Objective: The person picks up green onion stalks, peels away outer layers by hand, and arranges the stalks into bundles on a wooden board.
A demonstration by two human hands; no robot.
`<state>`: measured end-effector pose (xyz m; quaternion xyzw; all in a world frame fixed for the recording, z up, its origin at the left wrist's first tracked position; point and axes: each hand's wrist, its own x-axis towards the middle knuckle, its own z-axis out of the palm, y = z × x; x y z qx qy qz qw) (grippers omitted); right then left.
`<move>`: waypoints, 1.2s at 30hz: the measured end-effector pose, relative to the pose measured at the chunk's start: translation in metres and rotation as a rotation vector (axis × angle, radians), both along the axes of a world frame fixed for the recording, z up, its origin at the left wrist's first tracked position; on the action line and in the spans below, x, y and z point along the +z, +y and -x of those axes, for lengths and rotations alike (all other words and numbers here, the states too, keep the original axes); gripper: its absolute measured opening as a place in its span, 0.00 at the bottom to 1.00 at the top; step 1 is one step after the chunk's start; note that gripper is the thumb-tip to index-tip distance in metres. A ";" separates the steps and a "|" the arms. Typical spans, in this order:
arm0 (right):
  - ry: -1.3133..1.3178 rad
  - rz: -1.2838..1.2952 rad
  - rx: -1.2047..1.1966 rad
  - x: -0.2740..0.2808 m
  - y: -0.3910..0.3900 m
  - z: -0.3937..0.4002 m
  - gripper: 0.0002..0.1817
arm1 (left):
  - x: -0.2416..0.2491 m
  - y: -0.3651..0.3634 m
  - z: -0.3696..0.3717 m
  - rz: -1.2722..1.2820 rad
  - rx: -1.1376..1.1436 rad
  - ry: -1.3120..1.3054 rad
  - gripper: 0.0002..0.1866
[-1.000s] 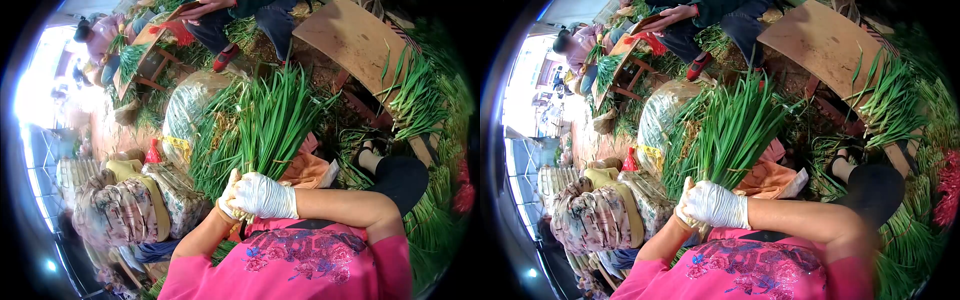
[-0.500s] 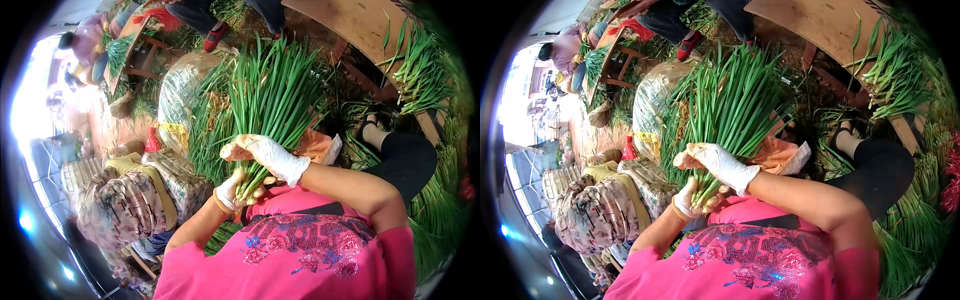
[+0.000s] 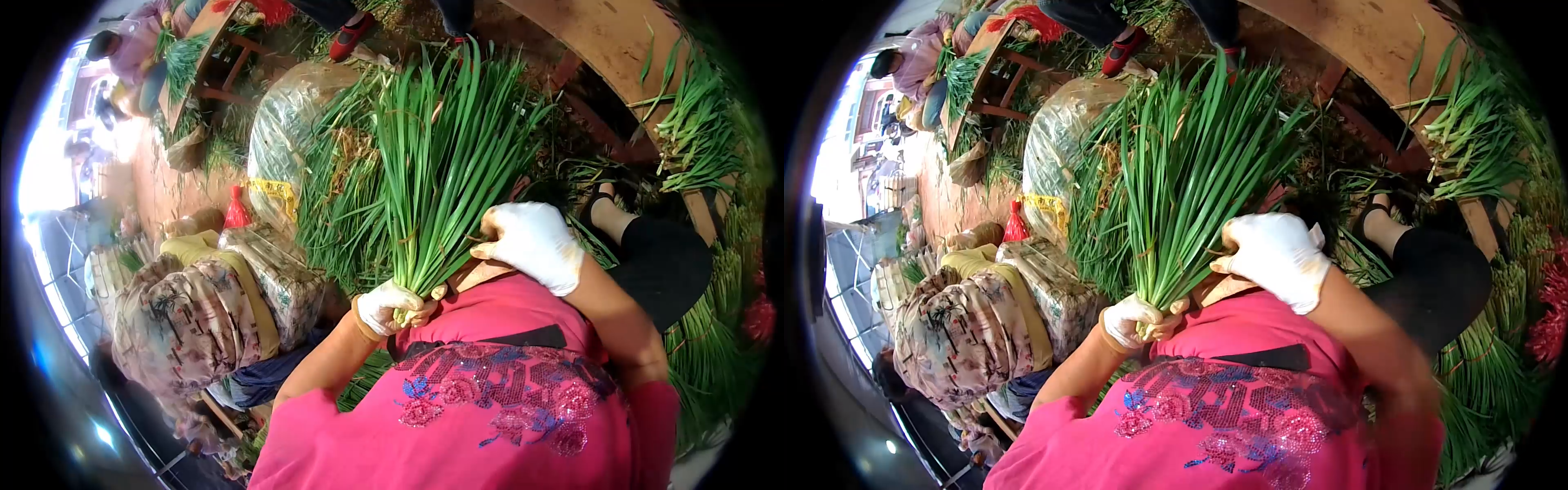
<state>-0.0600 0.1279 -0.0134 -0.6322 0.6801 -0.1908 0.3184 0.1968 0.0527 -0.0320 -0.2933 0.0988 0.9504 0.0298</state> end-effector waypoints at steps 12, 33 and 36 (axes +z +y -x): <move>-1.756 0.507 -0.236 0.044 0.048 0.109 0.13 | -0.004 -0.001 0.002 0.175 0.013 -0.117 0.32; -1.158 -0.089 -0.353 0.002 -0.015 -0.010 0.05 | -0.001 0.012 0.046 0.334 0.049 -0.063 0.30; -1.324 0.042 -0.357 0.010 0.004 -0.018 0.06 | -0.016 0.011 0.053 0.285 0.158 -0.123 0.25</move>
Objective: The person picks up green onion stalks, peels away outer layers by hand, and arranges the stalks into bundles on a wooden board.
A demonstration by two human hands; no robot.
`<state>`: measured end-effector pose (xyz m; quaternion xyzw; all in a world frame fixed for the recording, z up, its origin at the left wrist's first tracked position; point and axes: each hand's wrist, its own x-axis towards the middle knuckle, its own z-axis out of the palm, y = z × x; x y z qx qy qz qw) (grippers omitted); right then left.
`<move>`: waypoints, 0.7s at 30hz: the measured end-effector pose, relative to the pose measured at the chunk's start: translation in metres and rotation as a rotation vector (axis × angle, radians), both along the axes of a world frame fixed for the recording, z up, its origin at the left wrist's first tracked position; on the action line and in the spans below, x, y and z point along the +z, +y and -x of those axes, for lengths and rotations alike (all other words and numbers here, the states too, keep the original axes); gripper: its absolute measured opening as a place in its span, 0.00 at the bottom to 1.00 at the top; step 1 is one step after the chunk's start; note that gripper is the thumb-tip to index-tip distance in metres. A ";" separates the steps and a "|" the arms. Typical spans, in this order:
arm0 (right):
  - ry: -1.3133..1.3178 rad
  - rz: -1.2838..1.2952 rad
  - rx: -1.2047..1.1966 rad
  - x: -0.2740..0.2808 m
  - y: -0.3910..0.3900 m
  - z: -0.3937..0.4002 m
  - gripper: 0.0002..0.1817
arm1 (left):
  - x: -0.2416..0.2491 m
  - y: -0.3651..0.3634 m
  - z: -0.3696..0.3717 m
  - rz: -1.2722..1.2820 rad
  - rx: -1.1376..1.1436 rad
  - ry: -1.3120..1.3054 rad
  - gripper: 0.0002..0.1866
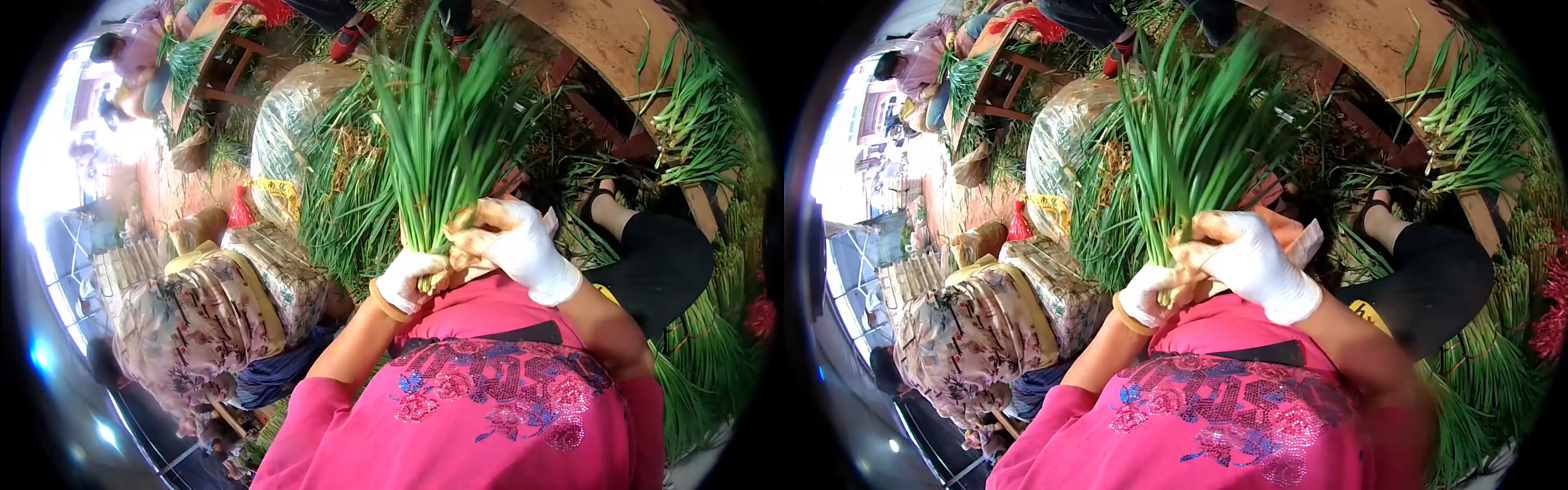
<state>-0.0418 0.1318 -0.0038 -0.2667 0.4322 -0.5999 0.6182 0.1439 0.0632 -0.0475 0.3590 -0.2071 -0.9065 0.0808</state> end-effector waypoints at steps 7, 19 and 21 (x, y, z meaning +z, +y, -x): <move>0.085 -0.155 -0.469 -0.011 0.057 0.118 0.09 | -0.002 -0.010 -0.005 -0.173 -0.072 0.142 0.21; 0.605 -0.055 0.187 -0.011 -0.004 0.014 0.10 | 0.017 0.001 0.011 -0.007 -0.049 0.048 0.28; 0.723 0.169 -0.003 -0.003 -0.006 0.009 0.08 | 0.015 0.003 0.009 0.061 -0.054 0.003 0.26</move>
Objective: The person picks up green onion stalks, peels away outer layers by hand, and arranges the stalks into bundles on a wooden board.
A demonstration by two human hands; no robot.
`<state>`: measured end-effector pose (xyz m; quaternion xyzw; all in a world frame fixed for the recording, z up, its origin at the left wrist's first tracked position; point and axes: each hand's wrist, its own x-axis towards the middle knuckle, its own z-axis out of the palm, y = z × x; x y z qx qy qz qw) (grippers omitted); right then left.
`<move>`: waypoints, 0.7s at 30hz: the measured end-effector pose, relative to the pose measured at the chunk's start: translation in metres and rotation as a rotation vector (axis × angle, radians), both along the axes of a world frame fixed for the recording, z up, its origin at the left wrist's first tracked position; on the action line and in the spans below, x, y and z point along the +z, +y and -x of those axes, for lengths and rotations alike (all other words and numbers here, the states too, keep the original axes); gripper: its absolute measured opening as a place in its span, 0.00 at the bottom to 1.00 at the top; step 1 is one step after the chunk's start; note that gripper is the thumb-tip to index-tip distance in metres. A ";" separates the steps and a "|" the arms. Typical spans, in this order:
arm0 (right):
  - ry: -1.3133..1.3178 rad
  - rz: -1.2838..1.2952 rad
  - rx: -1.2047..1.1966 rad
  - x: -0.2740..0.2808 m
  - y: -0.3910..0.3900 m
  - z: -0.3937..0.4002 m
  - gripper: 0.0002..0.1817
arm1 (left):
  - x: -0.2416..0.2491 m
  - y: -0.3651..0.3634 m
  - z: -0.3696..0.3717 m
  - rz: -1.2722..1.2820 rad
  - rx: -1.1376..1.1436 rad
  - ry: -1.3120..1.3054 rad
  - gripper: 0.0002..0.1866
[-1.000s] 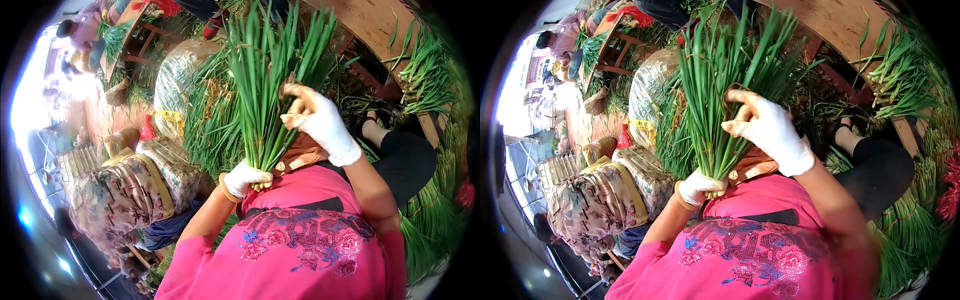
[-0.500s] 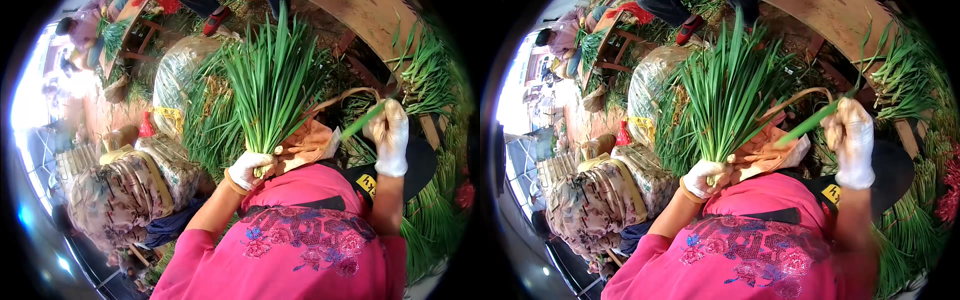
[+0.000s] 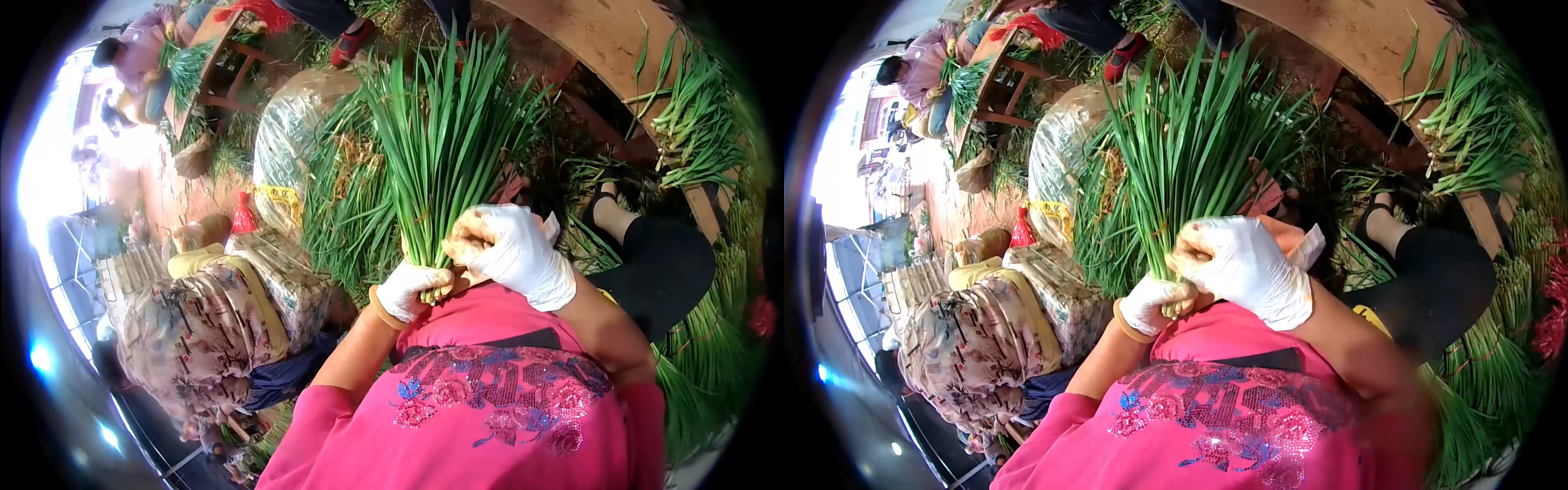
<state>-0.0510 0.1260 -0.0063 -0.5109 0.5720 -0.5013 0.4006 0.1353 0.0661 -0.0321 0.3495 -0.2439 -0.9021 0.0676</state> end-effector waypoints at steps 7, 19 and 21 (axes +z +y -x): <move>0.652 0.265 0.185 -0.033 -0.033 -0.009 0.10 | -0.011 0.002 0.001 0.086 -0.030 -0.109 0.26; 0.656 -0.362 -0.232 -0.015 0.031 0.117 0.08 | -0.022 -0.016 -0.015 -0.118 -0.021 0.114 0.30; 0.159 -0.367 -0.385 -0.020 0.020 0.101 0.12 | -0.018 -0.019 -0.017 -0.161 -0.071 0.065 0.29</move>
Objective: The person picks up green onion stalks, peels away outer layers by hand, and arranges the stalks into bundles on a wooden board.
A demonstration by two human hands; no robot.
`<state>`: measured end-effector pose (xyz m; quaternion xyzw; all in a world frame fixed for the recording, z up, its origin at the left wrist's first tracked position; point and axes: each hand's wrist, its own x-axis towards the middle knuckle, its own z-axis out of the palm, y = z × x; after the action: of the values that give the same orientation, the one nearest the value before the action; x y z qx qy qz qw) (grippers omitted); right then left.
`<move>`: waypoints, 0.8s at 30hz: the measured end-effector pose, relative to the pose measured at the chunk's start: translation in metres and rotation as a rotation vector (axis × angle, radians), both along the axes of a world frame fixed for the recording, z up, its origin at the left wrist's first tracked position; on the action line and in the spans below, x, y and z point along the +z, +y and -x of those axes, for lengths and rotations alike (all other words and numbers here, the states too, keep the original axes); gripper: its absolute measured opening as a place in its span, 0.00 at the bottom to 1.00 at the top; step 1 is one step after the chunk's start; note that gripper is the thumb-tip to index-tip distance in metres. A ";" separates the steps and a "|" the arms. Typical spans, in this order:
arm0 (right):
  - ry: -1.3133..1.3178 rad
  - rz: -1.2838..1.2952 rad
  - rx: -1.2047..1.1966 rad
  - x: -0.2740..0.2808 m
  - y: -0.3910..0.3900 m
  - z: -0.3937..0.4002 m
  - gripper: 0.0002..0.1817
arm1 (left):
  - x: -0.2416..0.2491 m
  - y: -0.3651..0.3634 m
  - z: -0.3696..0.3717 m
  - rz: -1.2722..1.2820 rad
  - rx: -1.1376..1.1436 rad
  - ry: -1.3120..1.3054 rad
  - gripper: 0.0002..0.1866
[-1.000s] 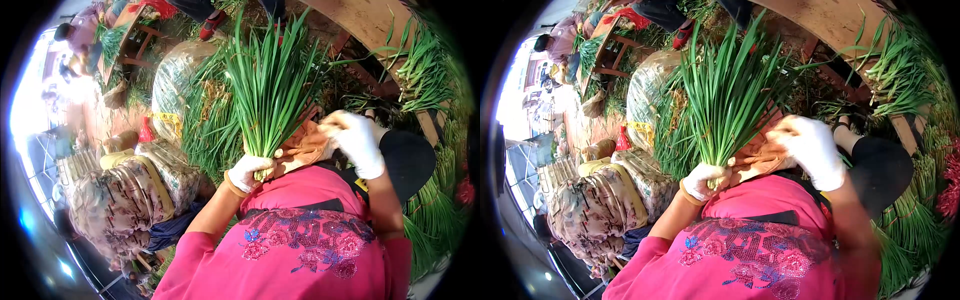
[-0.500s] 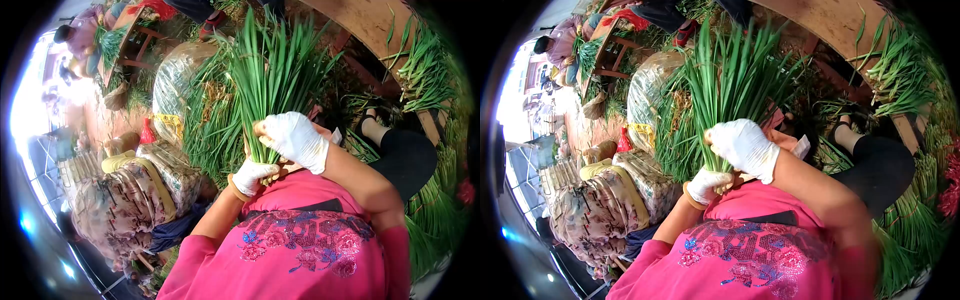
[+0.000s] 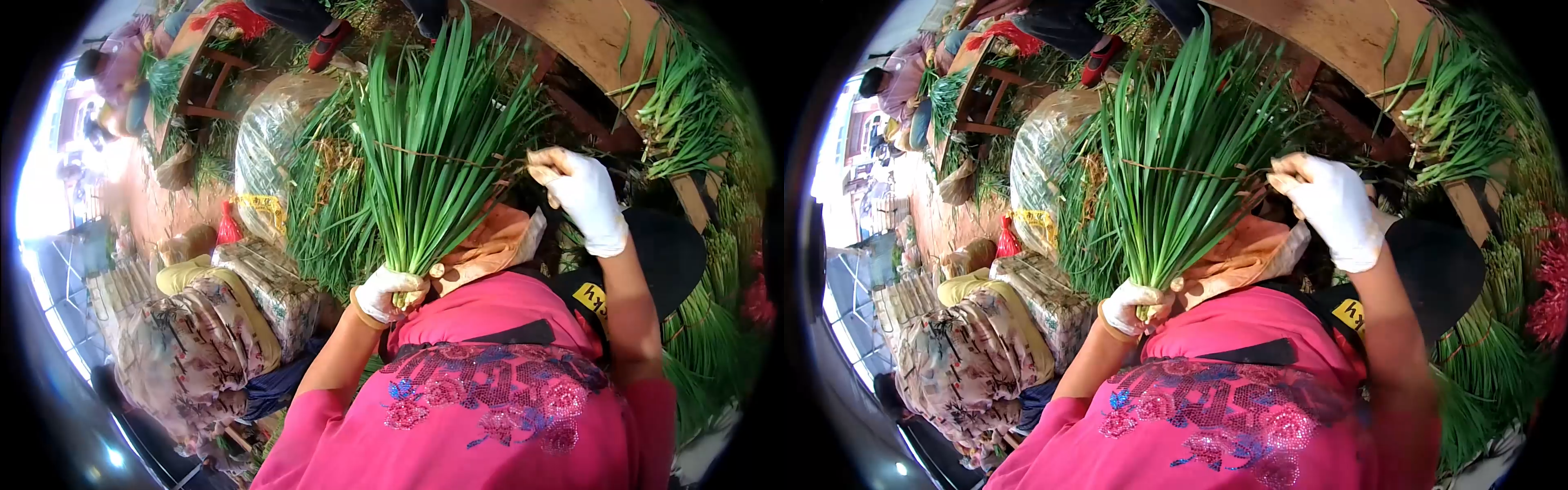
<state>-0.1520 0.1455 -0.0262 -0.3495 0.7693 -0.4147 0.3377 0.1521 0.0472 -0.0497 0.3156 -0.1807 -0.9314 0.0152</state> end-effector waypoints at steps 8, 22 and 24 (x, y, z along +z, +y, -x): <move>-0.840 0.169 0.095 -0.023 -0.026 -0.004 0.10 | -0.007 0.006 -0.007 0.093 0.023 -0.007 0.26; 0.360 0.309 -0.018 0.020 0.012 0.021 0.11 | -0.001 0.009 -0.007 0.220 -0.096 -0.181 0.23; 0.511 0.334 0.104 0.047 -0.004 0.000 0.10 | 0.018 0.012 0.004 0.238 -0.072 -0.164 0.21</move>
<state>-0.1522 0.1414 0.0209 -0.5320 0.7317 -0.4161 0.0922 0.1476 0.0590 -0.0315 0.3798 -0.3017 -0.8745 0.0044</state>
